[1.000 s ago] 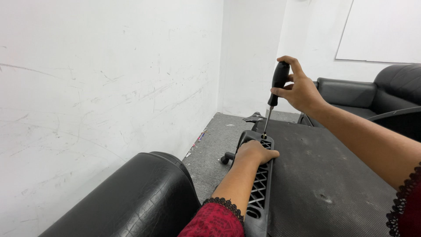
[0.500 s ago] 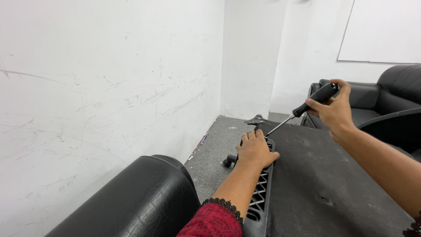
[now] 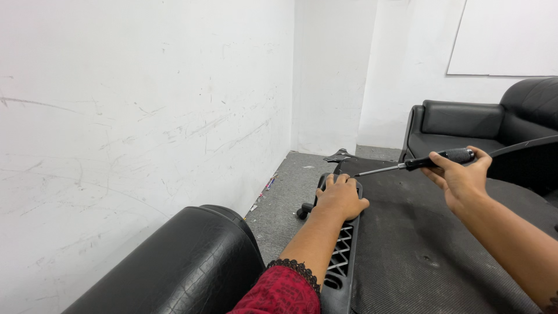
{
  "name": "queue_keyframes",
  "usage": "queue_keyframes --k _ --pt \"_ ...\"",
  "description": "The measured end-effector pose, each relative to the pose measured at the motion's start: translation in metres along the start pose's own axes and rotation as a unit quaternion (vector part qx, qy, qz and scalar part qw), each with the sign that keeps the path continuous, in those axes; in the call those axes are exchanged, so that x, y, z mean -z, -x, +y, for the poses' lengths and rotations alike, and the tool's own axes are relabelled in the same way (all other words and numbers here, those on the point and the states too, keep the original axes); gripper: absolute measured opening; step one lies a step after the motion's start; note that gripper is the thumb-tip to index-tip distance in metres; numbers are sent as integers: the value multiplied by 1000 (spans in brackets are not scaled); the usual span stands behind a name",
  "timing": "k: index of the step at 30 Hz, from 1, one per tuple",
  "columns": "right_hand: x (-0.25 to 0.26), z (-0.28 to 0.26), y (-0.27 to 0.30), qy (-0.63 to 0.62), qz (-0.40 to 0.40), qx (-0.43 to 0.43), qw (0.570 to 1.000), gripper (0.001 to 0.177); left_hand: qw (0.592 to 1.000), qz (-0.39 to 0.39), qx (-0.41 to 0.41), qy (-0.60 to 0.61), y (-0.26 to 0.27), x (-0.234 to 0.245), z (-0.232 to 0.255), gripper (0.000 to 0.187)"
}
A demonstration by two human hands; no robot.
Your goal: The person uses a screwdriver to tighten screws into a black plastic frame component placed on a dark work surface. The person holds the frame steady with one hand while turning the screwdriver with the other, working on multiple screw holes along the frame's edge.
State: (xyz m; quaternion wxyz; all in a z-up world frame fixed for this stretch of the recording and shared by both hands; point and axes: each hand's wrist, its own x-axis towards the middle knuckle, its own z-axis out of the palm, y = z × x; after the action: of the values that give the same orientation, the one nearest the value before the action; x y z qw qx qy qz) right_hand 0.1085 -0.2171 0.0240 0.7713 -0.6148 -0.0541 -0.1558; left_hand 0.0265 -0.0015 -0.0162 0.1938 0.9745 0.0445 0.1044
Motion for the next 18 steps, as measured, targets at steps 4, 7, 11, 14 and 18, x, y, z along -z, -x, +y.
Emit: queue_keyframes --k 4,7,11,14,18 --pt "18 18 -8 -39 21 -34 998 79 1000 -2 -3 1 -1 0 0 66" --pt "33 34 -11 -48 27 -50 997 83 1000 3 -15 -5 -1 -1 -1 63" --pt "44 49 -12 -68 40 -101 992 88 999 23 -30 -8 1 0 -1 56" --pt "46 49 -11 -66 41 -120 990 89 997 48 -46 -30 4 3 0 51" --pt "44 46 -6 -46 18 -123 991 88 994 73 -57 -54 8 6 1 46"
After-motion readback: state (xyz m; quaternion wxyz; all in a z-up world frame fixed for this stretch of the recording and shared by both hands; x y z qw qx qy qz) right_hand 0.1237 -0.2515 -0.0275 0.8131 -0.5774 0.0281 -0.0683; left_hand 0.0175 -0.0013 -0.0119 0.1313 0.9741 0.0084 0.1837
